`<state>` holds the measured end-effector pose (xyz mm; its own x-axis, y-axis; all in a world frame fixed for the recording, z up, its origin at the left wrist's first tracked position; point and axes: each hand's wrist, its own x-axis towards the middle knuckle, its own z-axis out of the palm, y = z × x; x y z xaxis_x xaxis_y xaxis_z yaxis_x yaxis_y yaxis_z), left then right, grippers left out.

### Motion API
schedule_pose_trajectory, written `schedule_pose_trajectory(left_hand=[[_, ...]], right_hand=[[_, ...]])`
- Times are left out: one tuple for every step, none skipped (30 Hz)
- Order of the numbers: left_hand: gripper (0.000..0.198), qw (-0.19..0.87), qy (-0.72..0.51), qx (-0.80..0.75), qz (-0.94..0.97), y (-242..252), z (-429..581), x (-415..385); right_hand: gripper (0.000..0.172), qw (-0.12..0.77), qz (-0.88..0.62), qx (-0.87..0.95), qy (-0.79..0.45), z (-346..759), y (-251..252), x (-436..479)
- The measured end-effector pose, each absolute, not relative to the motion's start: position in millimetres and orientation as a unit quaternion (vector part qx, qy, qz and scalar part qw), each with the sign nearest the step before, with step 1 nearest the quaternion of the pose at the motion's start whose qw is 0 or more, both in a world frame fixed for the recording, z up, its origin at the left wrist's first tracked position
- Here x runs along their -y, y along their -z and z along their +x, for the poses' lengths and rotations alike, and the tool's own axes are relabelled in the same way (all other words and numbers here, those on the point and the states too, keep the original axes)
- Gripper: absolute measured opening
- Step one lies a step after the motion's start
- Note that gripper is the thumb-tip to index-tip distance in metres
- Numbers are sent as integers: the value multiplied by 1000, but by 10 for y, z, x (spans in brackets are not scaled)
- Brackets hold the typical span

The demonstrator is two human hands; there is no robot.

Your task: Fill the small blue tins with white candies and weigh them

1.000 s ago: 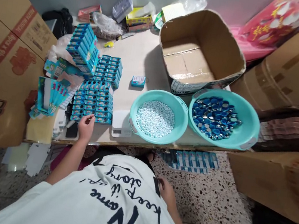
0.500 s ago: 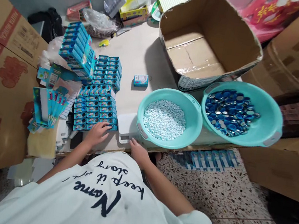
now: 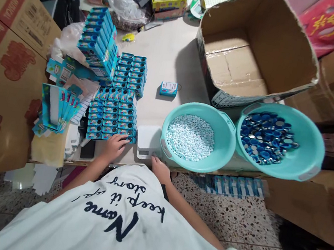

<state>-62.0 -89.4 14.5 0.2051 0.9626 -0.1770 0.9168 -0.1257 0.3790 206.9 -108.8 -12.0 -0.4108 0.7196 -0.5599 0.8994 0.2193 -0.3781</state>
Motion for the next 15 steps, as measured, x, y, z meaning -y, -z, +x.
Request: schedule_pose_trajectory(left_hand=[[38,208,-58,-628,747,-136,-625,889],[38,209,-60,-628,747,-127,-630,881],[37,210,-61,-628,747,-120,-636,871],[37,211,-62,-627,747,-115,-640,859],[36,211,-63,-626,748,-111,-643,848],[35,210,-63,-626,748,-111,-643,837],[34,208,-63,-626,749,-112,-641,829],[34,205,-62,-626,750,-114,-637,823],[34,202,-62,-627,750,-117,-630,819],[34,198,-61,-628,750,-119,-621,817],[35,195,-60,-629,750,-120,-610,817],[35,191,-59,-632,749,-120,-598,817],[36,188,-57,-634,748,-117,-585,818],[36,184,-56,-637,746,-113,-571,818],[35,180,-54,-640,745,-108,-557,818]], right_hand=[[41,132,527,-769,337,2067,134,1092],[42,129,527,-769,338,2064,152,1091],[41,125,526,-769,340,2063,172,1086],[40,119,525,-770,343,2068,193,1077],[39,112,522,-771,347,2082,216,1067],[38,105,517,-772,353,2109,239,1061],[38,96,512,-774,360,2149,263,1063],[38,87,506,-776,366,2205,286,1077],[38,78,502,-777,371,2277,311,1108],[37,69,502,-777,374,2364,336,1157],[35,58,507,-774,375,2464,362,1223],[34,46,519,-768,372,2577,390,1305],[34,32,538,-759,366,2700,419,1398],[35,18,564,-745,356,2829,448,1497],[38,4,593,-728,344,2961,478,1596]])
